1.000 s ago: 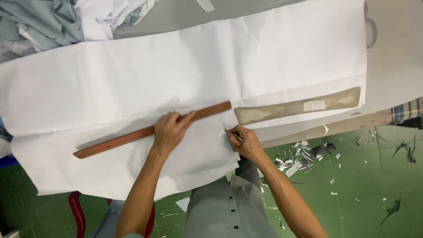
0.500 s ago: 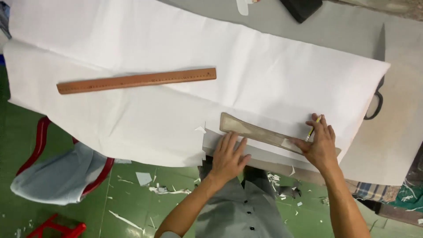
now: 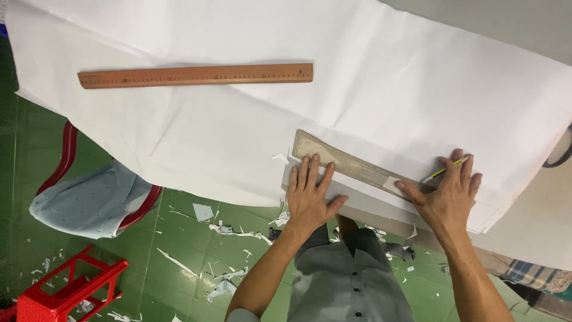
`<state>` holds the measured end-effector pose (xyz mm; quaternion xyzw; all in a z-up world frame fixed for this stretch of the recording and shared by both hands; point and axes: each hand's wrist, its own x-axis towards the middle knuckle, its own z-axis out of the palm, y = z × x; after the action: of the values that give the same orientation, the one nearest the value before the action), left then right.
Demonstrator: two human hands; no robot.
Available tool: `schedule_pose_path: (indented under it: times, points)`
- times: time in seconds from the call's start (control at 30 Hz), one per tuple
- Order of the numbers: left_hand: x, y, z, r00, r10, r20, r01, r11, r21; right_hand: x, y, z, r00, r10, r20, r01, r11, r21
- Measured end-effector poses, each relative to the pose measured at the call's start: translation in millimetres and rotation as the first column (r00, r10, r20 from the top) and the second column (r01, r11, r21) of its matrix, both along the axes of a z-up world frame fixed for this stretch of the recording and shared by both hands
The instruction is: The person irons a large white fabric sheet, then uses a ruler and pencil to mark a pattern on it. They then use scissors to cut the fabric along the marked lines, producing a shaped piece.
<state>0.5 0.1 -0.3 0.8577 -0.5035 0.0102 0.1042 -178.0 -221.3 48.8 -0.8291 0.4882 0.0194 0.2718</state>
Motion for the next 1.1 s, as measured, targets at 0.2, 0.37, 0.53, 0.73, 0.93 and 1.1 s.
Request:
schedule_pose_path:
  times: [0.2, 0.37, 0.53, 0.73, 0.93, 1.1]
  points:
    - [1.3, -1.9, 5.9, 0.999, 0.033, -0.041, -0.034, 0.999, -0.012, 3.8, 3.2, -3.3, 1.0, 0.01, -0.03, -0.011, 0.999, -0.046]
    - [0.0, -1.1, 0.1, 0.996, 0.043, -0.074, -0.042, 0.999, 0.015, 4.0, 3.8, -6.2, 0.999, -0.023, -0.033, 0.023, 0.999, -0.025]
    - [-0.6, -2.0, -1.3, 0.997, 0.047, -0.059, -0.047, 0.999, 0.007, 4.9, 3.4, -5.3, 0.999, -0.036, -0.04, 0.036, 0.999, -0.005]
    - [-0.7, -7.4, -3.0, 0.996, 0.034, -0.083, -0.042, 0.994, -0.1, 0.2, -0.7, 4.0, 0.994, -0.057, 0.091, 0.054, 0.998, 0.036]
    - [3.2, -22.0, 9.3, 1.0, 0.0, -0.001, 0.0, 0.973, -0.231, -55.6, -18.3, 17.0, 0.901, -0.095, 0.424, 0.128, 0.99, -0.051]
    - [0.5, -36.1, -2.2, 0.995, 0.065, 0.075, -0.047, 0.974, -0.221, -65.5, -30.7, 11.1, 0.913, -0.137, 0.384, 0.091, 0.987, 0.134]
